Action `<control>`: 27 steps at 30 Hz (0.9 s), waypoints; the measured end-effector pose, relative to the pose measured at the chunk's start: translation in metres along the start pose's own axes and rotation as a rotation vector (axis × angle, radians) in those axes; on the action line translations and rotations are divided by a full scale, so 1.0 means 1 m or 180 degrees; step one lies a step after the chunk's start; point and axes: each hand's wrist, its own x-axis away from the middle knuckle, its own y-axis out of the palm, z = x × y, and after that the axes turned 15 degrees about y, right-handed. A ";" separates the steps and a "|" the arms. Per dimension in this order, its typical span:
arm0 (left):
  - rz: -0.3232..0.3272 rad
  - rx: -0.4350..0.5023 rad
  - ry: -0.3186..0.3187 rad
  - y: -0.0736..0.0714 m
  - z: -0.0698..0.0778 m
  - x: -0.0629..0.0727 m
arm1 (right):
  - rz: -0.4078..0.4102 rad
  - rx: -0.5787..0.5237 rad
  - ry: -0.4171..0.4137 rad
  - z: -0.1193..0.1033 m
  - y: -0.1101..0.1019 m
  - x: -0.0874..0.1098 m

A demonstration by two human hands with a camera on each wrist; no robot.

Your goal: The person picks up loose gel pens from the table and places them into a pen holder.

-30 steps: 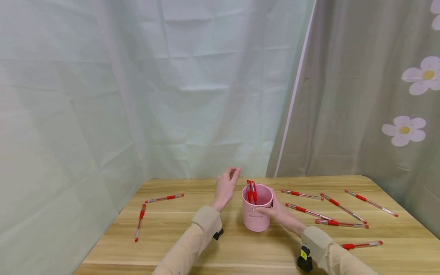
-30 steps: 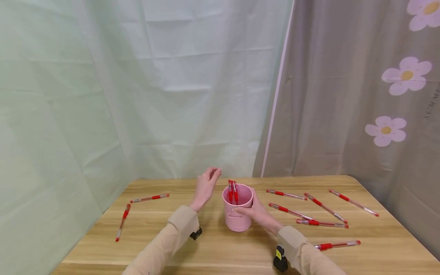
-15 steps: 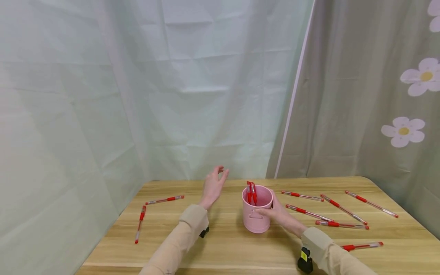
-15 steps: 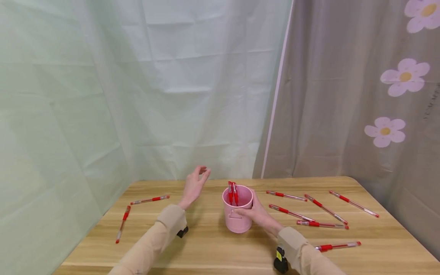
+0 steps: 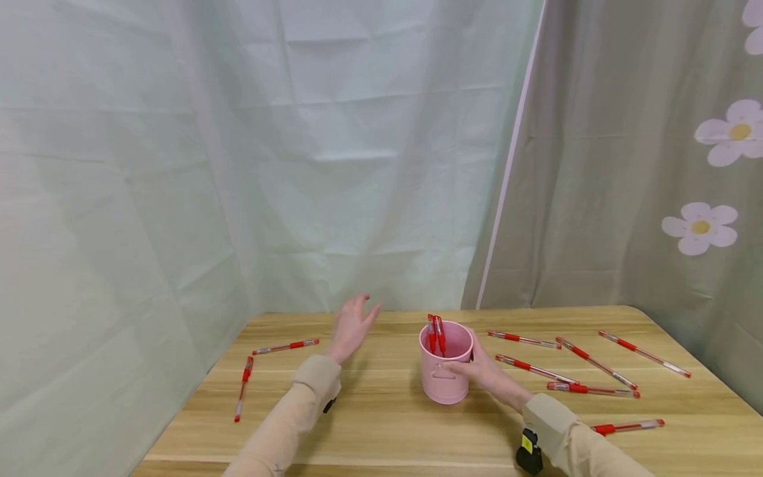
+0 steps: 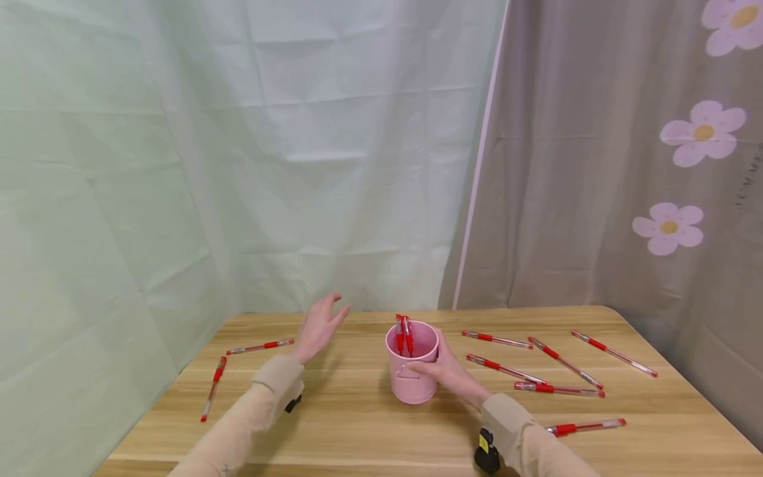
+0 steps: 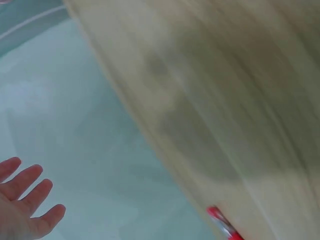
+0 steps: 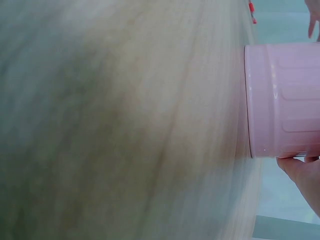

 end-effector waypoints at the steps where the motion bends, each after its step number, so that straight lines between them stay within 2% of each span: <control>1: -0.0050 -0.0088 0.0020 0.000 -0.004 0.002 | 0.0009 -0.0006 0.0006 0.000 0.000 0.000; 8: -0.0463 -0.0686 0.0119 -0.003 -0.028 0.014 | 0.0029 -0.0021 0.0058 -0.001 0.001 0.000; 12: -0.0678 -0.1123 0.0339 -0.006 -0.039 0.020 | -0.0019 -0.0076 0.0004 -0.002 0.001 0.000; 16: -0.0629 -0.1475 0.0637 -0.007 -0.051 0.026 | -0.0054 -0.0030 0.0036 -0.005 0.000 0.003; 19: -0.0495 -0.1538 0.0790 -0.007 -0.062 0.032 | -0.0062 0.0055 0.0060 -0.002 -0.001 0.003; 20: -0.0430 -0.1600 0.0873 -0.002 -0.075 0.035 | -0.0047 0.0071 0.0049 0.002 -0.002 0.001; 23: -0.0534 -0.1558 0.0827 -0.004 -0.083 0.041 | -0.0049 0.0059 0.0037 0.003 -0.002 0.001; 26: -0.0789 -0.1557 0.0625 -0.009 -0.087 0.047 | -0.0040 0.0034 0.0015 0.002 -0.001 0.001; 27: -0.0925 -0.1510 0.0483 -0.016 -0.079 0.047 | -0.0030 0.0036 0.0015 0.002 -0.001 0.000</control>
